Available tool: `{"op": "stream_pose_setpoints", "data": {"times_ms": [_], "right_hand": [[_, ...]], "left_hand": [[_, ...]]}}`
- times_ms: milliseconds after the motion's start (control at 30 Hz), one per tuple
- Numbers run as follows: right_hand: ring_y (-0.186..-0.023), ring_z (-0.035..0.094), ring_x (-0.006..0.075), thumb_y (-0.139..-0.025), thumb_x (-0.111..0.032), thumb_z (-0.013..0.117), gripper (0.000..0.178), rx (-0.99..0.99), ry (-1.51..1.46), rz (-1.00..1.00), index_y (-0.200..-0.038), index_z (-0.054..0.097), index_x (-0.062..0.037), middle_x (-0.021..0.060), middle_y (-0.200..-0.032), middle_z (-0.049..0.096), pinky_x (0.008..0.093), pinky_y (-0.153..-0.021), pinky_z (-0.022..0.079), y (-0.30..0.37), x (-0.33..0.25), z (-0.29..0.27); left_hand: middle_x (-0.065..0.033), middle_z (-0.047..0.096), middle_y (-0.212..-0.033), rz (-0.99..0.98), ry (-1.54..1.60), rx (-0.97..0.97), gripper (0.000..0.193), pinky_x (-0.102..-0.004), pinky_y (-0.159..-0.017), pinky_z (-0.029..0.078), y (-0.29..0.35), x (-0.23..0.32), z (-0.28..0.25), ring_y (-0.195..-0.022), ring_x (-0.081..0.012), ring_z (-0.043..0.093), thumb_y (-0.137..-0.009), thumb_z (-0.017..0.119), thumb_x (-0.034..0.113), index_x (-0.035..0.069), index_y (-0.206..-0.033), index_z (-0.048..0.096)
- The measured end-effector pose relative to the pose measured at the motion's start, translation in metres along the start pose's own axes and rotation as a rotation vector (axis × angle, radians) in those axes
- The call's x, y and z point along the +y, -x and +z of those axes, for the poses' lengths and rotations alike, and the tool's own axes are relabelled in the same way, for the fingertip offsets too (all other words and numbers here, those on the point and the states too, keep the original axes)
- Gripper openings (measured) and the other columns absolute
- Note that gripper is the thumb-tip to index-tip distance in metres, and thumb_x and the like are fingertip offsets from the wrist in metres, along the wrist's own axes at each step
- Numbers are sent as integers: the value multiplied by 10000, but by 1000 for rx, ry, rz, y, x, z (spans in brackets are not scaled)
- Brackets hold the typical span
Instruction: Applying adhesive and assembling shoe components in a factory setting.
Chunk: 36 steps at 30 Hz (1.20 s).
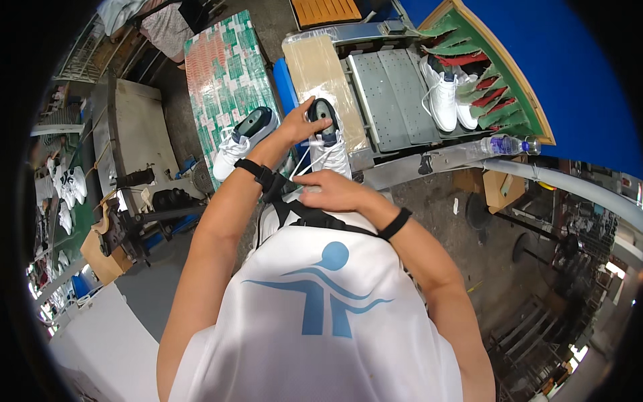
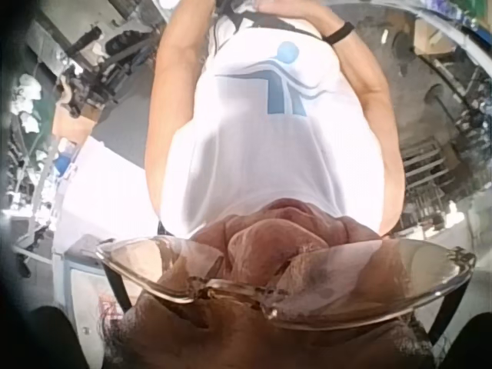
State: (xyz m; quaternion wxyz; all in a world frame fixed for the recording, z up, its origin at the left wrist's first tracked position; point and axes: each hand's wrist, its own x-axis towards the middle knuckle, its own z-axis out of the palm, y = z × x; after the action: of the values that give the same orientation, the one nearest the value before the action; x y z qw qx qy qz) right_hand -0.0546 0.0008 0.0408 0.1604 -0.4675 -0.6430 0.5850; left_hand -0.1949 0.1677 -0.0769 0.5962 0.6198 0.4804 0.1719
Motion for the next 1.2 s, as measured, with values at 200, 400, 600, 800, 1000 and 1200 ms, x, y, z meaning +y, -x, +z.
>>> {"op": "stream_pose_setpoints", "data": {"times_ms": [200, 400, 600, 800, 1000, 1200], "right_hand": [[-1121, 702, 301, -898, -267, 731, 657, 313, -230, 162, -1458, 620, 59, 209, -1181, 734, 367, -1043, 518, 45, 14, -40], [-996, 670, 363, -850, -256, 757, 734, 493, 225, 33, -1479, 570, 73, 211, -1052, 679, 425, -937, 537, 36, 24, -42], [-961, 690, 449, -817, -303, 759, 759, 239, 619, 50, -1445, 585, 86, 269, -1039, 707, 483, -920, 551, 88, -34, -62], [-1033, 692, 409, -860, -236, 739, 683, 220, 382, 238, -1457, 589, 61, 209, -1042, 705, 441, -943, 544, 115, -17, -70], [-1005, 687, 376, -870, -246, 767, 714, 487, 117, 39, -1481, 568, 66, 197, -1039, 689, 429, -916, 543, 50, 31, -43], [-1002, 682, 380, -848, -219, 768, 716, 370, 313, 35, -1460, 565, 93, 223, -1062, 692, 427, -932, 537, 67, 14, -48]], "left_hand": [[-340, 409, -1630, -52, 98, 41, 1239, -394, -1196, 442, 3, 10, 15, -1486, -408, 492, -812, 894, 513, -51, -1677, 210], [-397, 347, -1606, -216, -187, 121, 1302, -440, -1196, 448, 1, 31, 33, -1445, -500, 492, -775, 859, 518, 26, -1692, 77], [-406, 419, -1543, -206, -134, 88, 1220, -457, -1163, 468, 3, 29, 24, -1412, -496, 522, -792, 803, 458, 18, -1684, 97], [-407, 416, -1551, -201, -177, 104, 1216, -444, -1162, 469, 1, 30, 26, -1413, -491, 526, -799, 796, 464, -19, -1673, 103], [-406, 414, -1555, -215, -198, 104, 1215, -447, -1152, 477, 3, 36, 30, -1412, -491, 531, -803, 787, 467, -25, -1677, 101], [-408, 415, -1547, -174, -182, 105, 1221, -444, -1148, 481, 0, 24, 26, -1396, -496, 541, -800, 789, 479, -32, -1669, 100]]}}
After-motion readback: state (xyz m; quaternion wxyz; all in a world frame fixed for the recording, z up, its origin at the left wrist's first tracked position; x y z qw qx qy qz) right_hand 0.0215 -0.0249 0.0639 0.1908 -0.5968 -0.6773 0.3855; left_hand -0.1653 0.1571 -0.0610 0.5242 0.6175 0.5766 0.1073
